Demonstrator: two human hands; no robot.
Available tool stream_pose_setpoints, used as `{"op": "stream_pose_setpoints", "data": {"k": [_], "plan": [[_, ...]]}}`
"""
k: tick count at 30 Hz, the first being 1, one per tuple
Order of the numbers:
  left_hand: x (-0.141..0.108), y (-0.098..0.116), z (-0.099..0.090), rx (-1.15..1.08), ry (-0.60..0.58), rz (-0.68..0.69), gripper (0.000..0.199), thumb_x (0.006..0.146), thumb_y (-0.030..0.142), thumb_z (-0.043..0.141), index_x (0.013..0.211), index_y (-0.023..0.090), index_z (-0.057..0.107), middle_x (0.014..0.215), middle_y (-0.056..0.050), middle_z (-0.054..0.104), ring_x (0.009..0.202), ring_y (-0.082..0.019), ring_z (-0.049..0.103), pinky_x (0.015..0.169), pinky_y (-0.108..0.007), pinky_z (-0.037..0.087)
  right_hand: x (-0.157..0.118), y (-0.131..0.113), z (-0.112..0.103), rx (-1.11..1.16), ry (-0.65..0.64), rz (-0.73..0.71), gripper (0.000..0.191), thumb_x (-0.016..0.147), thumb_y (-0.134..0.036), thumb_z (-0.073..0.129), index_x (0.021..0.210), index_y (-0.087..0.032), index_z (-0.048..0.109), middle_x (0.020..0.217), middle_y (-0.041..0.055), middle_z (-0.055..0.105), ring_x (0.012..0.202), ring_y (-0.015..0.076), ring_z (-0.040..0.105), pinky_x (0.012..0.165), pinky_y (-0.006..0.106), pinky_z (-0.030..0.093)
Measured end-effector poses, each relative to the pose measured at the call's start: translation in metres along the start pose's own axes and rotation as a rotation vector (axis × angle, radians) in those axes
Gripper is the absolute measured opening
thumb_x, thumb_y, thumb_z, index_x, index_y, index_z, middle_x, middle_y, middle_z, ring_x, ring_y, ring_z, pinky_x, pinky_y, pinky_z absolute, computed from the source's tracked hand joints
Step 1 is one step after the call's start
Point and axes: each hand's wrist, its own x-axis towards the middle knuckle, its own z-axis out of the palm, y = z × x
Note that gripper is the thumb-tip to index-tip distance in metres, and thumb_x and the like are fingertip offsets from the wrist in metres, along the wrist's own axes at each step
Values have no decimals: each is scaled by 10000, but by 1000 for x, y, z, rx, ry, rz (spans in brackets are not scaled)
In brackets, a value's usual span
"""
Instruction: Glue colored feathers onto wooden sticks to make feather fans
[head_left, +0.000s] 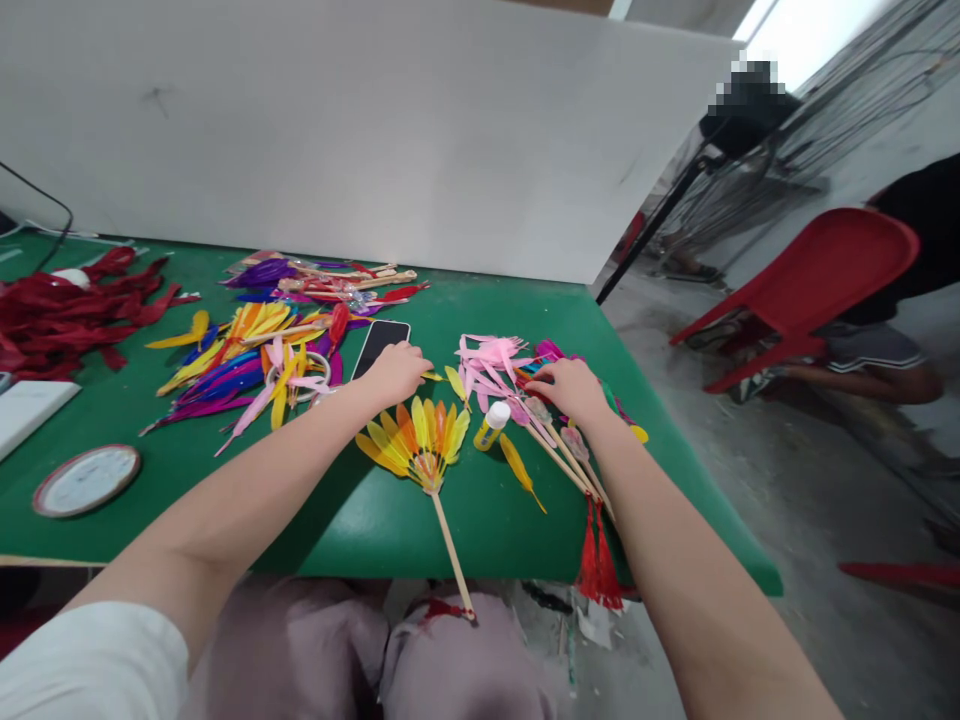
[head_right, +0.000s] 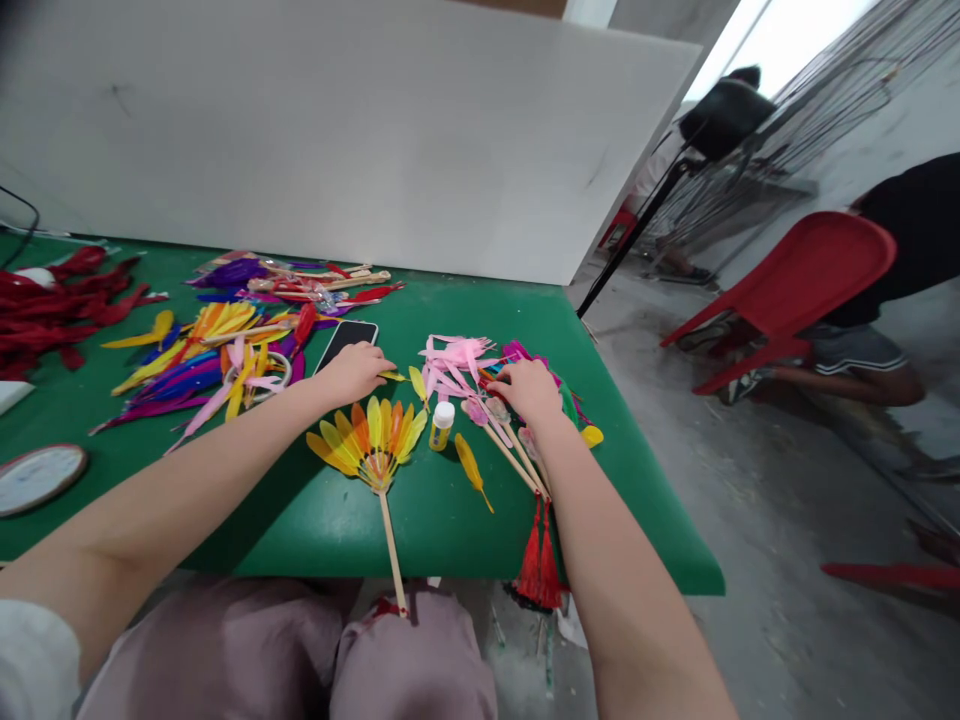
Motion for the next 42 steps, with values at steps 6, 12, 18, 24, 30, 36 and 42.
{"op": "stream_pose_setpoints", "data": {"k": [6, 12, 18, 24, 30, 36, 42], "plan": [[0, 0, 0, 50, 28, -7, 204, 773, 199, 463, 823, 197, 660, 824, -73, 629, 862, -221, 519, 680, -317, 351, -1, 3, -9, 320, 95, 184, 173, 642, -343, 620, 609, -174, 634, 549, -2, 546, 513, 116, 444, 510, 258, 320], [-10, -2, -10, 72, 101, -85, 233, 795, 216, 427, 811, 169, 655, 842, -92, 627, 874, -237, 510, 684, -334, 341, -11, -5, -29, 741, 122, 261, 310, 628, -477, 599, 743, -191, 562, 510, -51, 458, 398, 61, 349, 352, 191, 244], [-33, -4, -28, 31, 223, -186, 243, 808, 238, 419, 839, 178, 652, 848, -80, 632, 867, -239, 512, 709, -351, 348, -31, -31, -35, 1143, 53, 285, 237, 631, -373, 633, 760, -203, 529, 668, -26, 590, 468, 50, 486, 372, 138, 365], [-66, 8, -35, -86, 440, -214, 223, 819, 250, 441, 844, 213, 659, 841, -45, 640, 852, -201, 509, 747, -344, 370, -57, -66, -44, 1309, 28, 275, 189, 643, -293, 622, 786, -205, 534, 646, -36, 605, 478, 59, 528, 380, 130, 412], [-101, 47, -33, -240, 707, -135, 205, 802, 175, 476, 859, 218, 668, 830, -32, 641, 826, -164, 521, 756, -322, 401, -95, -81, -58, 1284, 105, 247, 267, 588, -331, 657, 810, -192, 605, 635, -13, 609, 466, 69, 518, 362, 146, 395], [-109, 77, -32, -355, 671, -10, 193, 798, 173, 488, 847, 224, 667, 832, -27, 642, 827, -158, 533, 747, -318, 425, -104, -34, -50, 597, 233, 290, 289, 641, -419, 604, 786, -169, 618, 426, -48, 488, 351, 84, 397, 337, 197, 278], [-103, 72, -37, -394, 730, -86, 194, 784, 150, 498, 840, 218, 671, 821, -33, 640, 829, -166, 535, 759, -341, 438, -76, -11, -36, 46, 88, 208, 165, 677, -318, 536, 643, -196, 641, 589, 0, 614, 576, 145, 543, 535, 245, 365]]}}
